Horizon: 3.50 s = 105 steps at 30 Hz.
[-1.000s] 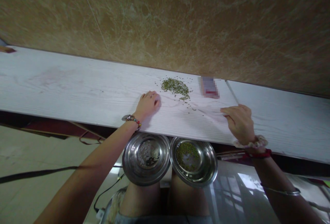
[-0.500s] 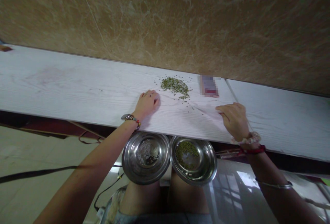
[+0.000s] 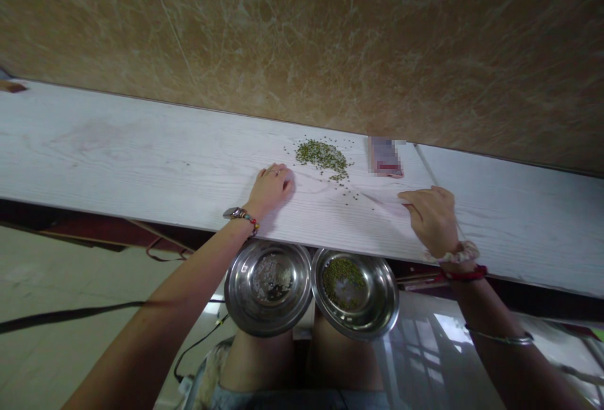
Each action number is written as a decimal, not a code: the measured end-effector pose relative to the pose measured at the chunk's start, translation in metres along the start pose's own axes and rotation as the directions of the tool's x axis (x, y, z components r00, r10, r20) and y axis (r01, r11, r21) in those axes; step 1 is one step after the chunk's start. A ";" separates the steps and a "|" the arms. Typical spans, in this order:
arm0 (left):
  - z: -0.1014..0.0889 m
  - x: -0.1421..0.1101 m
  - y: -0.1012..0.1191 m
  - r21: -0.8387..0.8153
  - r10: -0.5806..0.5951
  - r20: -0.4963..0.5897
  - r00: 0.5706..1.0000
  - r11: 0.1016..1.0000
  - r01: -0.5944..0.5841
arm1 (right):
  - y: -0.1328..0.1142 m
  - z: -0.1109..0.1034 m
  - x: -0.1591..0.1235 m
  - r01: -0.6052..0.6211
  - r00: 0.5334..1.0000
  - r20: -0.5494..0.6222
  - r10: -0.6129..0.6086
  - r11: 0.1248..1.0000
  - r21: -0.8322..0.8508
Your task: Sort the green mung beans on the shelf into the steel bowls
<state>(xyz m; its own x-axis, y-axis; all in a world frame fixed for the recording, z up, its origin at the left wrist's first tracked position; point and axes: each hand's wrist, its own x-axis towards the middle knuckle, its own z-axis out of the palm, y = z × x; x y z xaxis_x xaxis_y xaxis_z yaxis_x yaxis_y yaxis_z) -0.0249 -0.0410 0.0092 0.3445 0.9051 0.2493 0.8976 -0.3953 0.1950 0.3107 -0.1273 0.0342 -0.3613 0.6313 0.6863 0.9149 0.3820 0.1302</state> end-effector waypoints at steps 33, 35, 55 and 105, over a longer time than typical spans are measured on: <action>-0.004 -0.001 0.004 0.023 -0.019 0.028 0.999 1.000 0.018 | 0.001 -0.005 0.001 0.067 0.998 0.011 -0.067 0.998 0.011; -0.005 -0.001 0.005 0.028 -0.019 0.035 0.999 0.999 0.018 | 0.000 -0.004 0.001 0.072 0.997 0.013 -0.072 0.997 0.013; -0.001 -0.001 0.002 0.019 -0.008 0.002 1.000 1.000 0.008 | -0.007 -0.017 0.000 0.132 0.991 -0.036 -0.131 0.990 0.040; 0.000 0.000 0.001 0.005 0.000 -0.004 1.000 1.000 0.000 | -0.017 -0.035 0.001 -0.003 1.000 0.027 0.005 0.997 -0.074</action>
<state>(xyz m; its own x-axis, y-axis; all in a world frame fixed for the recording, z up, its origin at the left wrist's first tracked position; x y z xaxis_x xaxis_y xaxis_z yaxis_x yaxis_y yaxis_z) -0.0238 -0.0415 0.0099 0.3432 0.9046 0.2527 0.8991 -0.3942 0.1901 0.3016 -0.1568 0.0580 -0.3615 0.6514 0.6671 0.9267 0.3295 0.1805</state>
